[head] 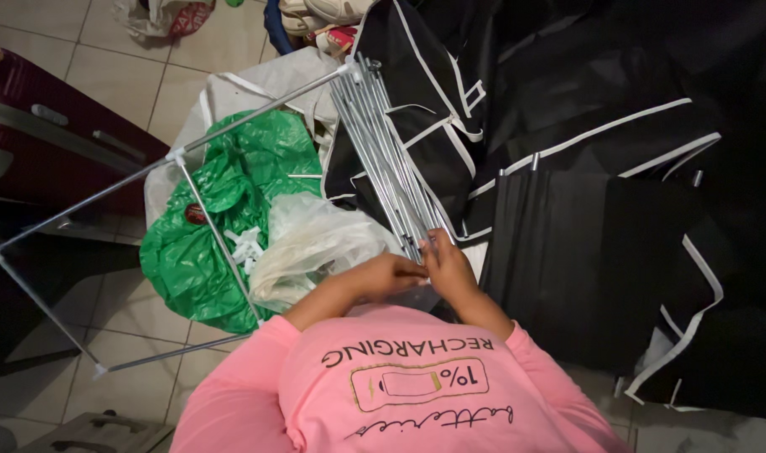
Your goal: The person fits metal rods into plastic connectors by hand to assemble a frame.
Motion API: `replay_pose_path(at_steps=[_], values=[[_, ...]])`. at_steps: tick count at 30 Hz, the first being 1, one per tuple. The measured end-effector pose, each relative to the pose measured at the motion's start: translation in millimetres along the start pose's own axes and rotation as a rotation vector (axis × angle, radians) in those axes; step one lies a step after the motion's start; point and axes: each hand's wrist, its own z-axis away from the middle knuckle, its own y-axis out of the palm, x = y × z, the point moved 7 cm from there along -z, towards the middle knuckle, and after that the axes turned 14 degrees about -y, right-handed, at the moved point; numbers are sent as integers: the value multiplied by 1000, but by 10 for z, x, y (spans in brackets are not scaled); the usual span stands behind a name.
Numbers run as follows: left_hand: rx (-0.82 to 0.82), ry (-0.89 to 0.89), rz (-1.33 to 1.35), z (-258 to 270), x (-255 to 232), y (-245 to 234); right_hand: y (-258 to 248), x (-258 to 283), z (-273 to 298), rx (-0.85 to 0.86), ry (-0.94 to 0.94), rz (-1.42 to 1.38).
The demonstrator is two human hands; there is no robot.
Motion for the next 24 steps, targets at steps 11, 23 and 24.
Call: replay_pose_path(at_steps=[11, 23, 24], values=[[-817, -39, 380, -412, 330, -2270, 25, -78, 187, -91, -8, -189], [-812, 155, 1180, -1133, 551, -2728, -101, -188, 493, -175, -113, -114], [-985, 58, 858, -973, 386, -2714, -122, -176, 491, -194, -157, -124]])
